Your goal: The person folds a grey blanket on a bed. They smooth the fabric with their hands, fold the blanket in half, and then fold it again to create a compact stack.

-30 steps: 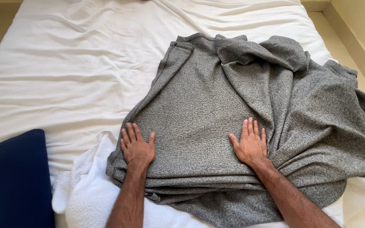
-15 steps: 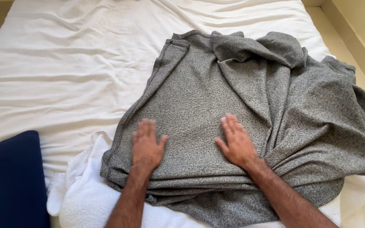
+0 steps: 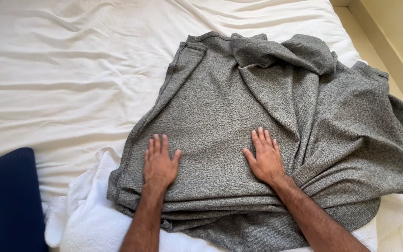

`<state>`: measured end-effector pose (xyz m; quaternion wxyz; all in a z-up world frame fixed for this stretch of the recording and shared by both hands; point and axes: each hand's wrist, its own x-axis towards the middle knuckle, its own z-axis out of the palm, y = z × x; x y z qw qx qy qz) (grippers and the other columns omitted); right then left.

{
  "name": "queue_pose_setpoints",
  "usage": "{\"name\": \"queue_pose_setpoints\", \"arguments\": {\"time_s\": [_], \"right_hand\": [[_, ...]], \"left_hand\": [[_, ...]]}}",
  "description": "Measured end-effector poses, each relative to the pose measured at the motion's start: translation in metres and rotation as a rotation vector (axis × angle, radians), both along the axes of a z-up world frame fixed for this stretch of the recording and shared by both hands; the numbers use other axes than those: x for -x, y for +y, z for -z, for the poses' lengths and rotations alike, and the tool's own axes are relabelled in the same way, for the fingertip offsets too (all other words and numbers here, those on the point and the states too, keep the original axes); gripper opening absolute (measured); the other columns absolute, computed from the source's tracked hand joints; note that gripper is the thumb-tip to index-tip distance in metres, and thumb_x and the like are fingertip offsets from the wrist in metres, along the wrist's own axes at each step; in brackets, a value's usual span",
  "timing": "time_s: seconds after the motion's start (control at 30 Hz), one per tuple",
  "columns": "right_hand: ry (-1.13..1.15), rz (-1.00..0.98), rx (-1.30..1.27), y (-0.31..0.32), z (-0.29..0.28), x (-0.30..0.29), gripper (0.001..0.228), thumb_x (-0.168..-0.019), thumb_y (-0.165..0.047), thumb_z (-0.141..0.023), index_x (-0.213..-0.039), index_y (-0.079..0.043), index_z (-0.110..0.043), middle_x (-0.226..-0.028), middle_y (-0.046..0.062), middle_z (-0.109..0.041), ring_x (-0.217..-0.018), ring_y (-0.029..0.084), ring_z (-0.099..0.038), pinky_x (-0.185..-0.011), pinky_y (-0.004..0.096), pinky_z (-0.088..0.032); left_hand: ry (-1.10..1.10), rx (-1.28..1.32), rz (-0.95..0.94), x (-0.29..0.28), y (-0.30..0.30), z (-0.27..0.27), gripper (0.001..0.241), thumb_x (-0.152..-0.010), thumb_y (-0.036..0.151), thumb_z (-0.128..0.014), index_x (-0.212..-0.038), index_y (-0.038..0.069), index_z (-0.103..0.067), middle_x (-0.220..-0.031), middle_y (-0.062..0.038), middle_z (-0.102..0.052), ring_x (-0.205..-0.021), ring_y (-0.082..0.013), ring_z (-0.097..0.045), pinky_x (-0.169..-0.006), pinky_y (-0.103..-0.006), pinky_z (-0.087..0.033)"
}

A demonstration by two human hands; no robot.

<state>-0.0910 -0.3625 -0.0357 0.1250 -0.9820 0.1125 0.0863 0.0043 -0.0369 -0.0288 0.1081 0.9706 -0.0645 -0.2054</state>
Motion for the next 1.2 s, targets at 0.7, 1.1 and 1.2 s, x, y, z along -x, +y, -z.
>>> {"name": "queue_pose_setpoints", "arguments": {"time_s": [0.7,1.1,1.2], "right_hand": [[-0.088,-0.233,0.075,0.023,-0.01,-0.025,0.086,-0.098,-0.045,-0.056,-0.163,-0.009,-0.013,-0.171,0.014,-0.01,-0.159,0.028,-0.004,-0.127,0.052,-0.004],[0.364,0.05,0.003,-0.053,-0.049,-0.063,0.139,-0.07,-0.077,-0.076,-0.165,-0.012,0.003,-0.173,0.011,-0.003,-0.159,0.028,-0.012,-0.126,0.054,-0.019],[0.226,0.156,-0.139,-0.107,-0.007,-0.053,0.132,-0.078,-0.072,-0.074,-0.164,-0.007,0.002,-0.171,0.019,-0.013,-0.156,0.034,-0.024,-0.127,0.046,-0.024]], "left_hand": [[-0.017,0.075,0.281,0.012,-0.058,-0.06,0.083,-0.102,0.06,-0.039,-0.164,0.014,-0.008,-0.173,-0.013,0.002,-0.16,-0.0284,0.004,-0.125,-0.0557,0.005],[0.011,0.063,-0.061,-0.048,0.01,0.004,0.087,-0.1,0.063,-0.033,-0.166,0.02,0.005,-0.173,-0.008,0.011,-0.159,-0.0248,0.009,-0.125,-0.0519,0.006],[-0.068,0.089,-0.146,-0.045,0.02,0.018,0.089,-0.099,0.061,-0.037,-0.166,0.018,0.002,-0.173,-0.011,0.009,-0.159,-0.0265,0.008,-0.125,-0.0506,0.005]]}}
